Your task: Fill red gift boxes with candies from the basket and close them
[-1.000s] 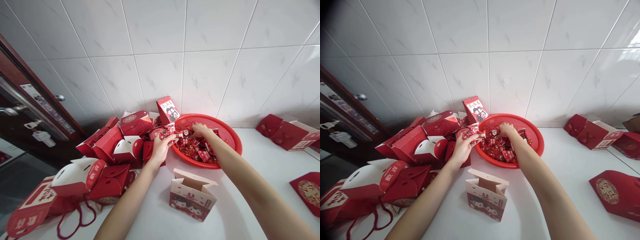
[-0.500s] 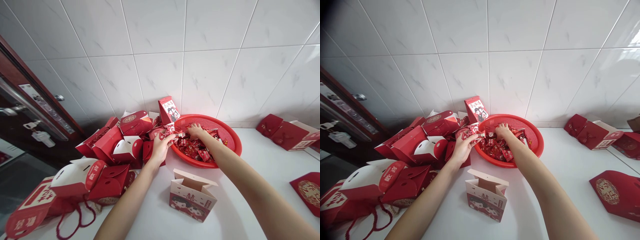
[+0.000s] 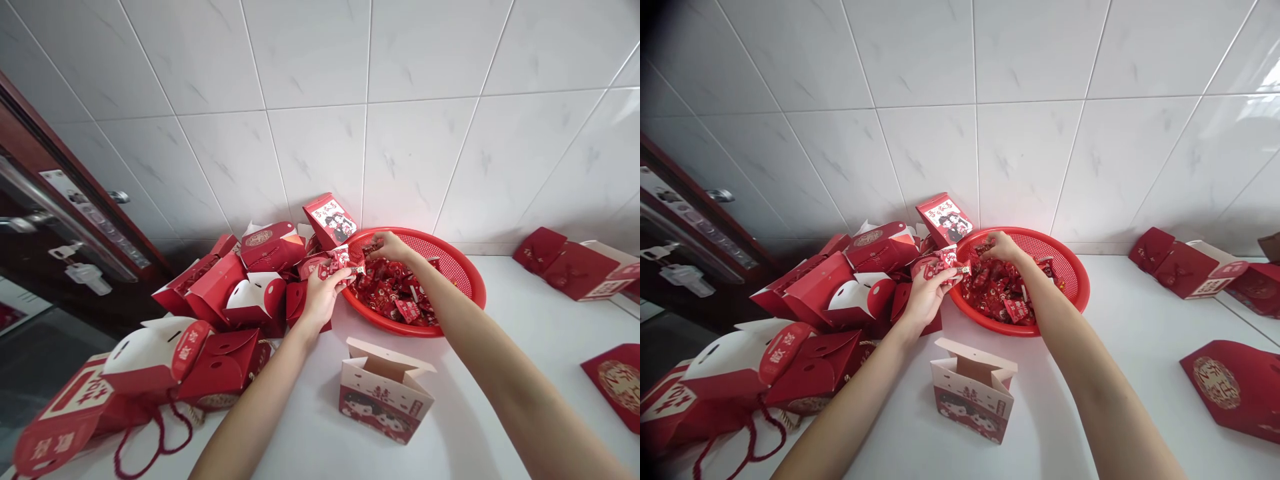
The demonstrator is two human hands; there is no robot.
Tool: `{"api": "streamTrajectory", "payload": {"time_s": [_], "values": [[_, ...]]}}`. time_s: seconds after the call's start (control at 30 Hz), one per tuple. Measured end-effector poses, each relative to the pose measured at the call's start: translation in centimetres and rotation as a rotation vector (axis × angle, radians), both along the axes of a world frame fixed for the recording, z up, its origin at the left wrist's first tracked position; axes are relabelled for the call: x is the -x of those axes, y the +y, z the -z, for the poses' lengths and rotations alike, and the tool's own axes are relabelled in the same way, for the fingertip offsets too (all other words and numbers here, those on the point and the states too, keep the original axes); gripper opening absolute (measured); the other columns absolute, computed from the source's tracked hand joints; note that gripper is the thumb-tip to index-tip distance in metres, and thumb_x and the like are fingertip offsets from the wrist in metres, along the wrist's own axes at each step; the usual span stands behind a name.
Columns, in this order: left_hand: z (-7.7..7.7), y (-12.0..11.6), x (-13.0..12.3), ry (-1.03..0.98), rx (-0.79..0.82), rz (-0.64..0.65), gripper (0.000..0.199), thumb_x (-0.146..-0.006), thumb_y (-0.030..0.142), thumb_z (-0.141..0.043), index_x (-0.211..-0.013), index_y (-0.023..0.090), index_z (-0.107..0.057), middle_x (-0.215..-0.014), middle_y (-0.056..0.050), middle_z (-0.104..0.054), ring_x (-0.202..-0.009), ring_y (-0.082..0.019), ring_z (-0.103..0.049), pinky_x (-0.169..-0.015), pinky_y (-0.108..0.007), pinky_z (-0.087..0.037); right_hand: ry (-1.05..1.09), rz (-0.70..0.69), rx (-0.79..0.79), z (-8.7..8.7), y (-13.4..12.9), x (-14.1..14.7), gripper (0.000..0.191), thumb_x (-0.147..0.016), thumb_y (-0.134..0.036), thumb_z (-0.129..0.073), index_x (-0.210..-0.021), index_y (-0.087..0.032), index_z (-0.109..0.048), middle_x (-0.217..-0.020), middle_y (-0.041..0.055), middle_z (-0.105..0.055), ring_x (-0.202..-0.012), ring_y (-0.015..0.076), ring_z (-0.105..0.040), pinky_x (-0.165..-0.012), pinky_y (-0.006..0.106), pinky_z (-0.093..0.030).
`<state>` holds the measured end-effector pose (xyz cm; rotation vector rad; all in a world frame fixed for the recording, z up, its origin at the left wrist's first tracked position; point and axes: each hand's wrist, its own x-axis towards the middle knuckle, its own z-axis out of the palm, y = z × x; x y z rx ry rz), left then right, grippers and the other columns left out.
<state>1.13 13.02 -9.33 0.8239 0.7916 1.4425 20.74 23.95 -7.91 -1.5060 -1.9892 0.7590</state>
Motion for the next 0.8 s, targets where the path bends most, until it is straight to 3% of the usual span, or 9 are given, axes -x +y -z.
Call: {"api": "streamTrajectory", "payload": {"time_s": [0.13, 0.33, 0.6, 0.8], "values": [[0.1, 0.1, 0.0, -0.004, 0.002, -0.004, 0.04, -0.053, 0.019, -0.093, -0.084, 0.018, -0.068, -0.081, 0.001, -0.076, -0.085, -0.021, -0.076, -0.085, -0.034, -0.059, 0.196, -0.045, 0.102, -0.5, -0.1, -0.6, 0.022, -0.075, -0.017, -0.082, -0.095, -0.017, -0.075, -0.085, 0.0022, -0.077, -0.08, 0.0195, -0.074, -0.078, 0.035, -0.063], [0.2, 0.2, -0.1, -0.003, 0.007, -0.009, 0.039, -0.055, 0.017, -0.092, -0.085, 0.018, -0.068, -0.081, 0.001, -0.075, -0.082, -0.019, -0.076, -0.082, -0.032, -0.058, 0.343, -0.092, 0.226, -0.9, -0.7, -1.2, 0.009, -0.08, -0.026, -0.08, -0.085, -0.018, -0.079, -0.082, 0.0028, -0.077, -0.081, 0.02, -0.074, -0.082, 0.037, -0.064], [0.2, 0.2, 0.0, 0.006, 0.017, -0.008, 0.038, -0.053, 0.018, -0.092, -0.084, 0.018, -0.07, -0.082, 0.0, -0.076, -0.08, -0.018, -0.076, -0.077, -0.028, -0.057, 0.331, -0.037, 0.286, -1.0, -0.4, -1.3, 0.004, -0.076, -0.018, -0.081, -0.078, -0.018, -0.077, -0.084, 0.0046, -0.078, -0.082, 0.02, -0.073, -0.076, 0.032, -0.062], [0.4, 0.3, 0.0, 0.013, 0.025, -0.02, 0.038, -0.054, 0.018, -0.092, -0.085, 0.019, -0.069, -0.081, 0.001, -0.075, -0.079, -0.018, -0.076, -0.079, -0.03, -0.056, 0.292, 0.037, 0.254, -0.7, 0.0, -1.6, 0.018, -0.066, -0.02, -0.088, -0.068, -0.018, -0.07, -0.076, 0.0031, -0.074, -0.081, 0.0219, -0.072, -0.074, 0.034, -0.061]]}}
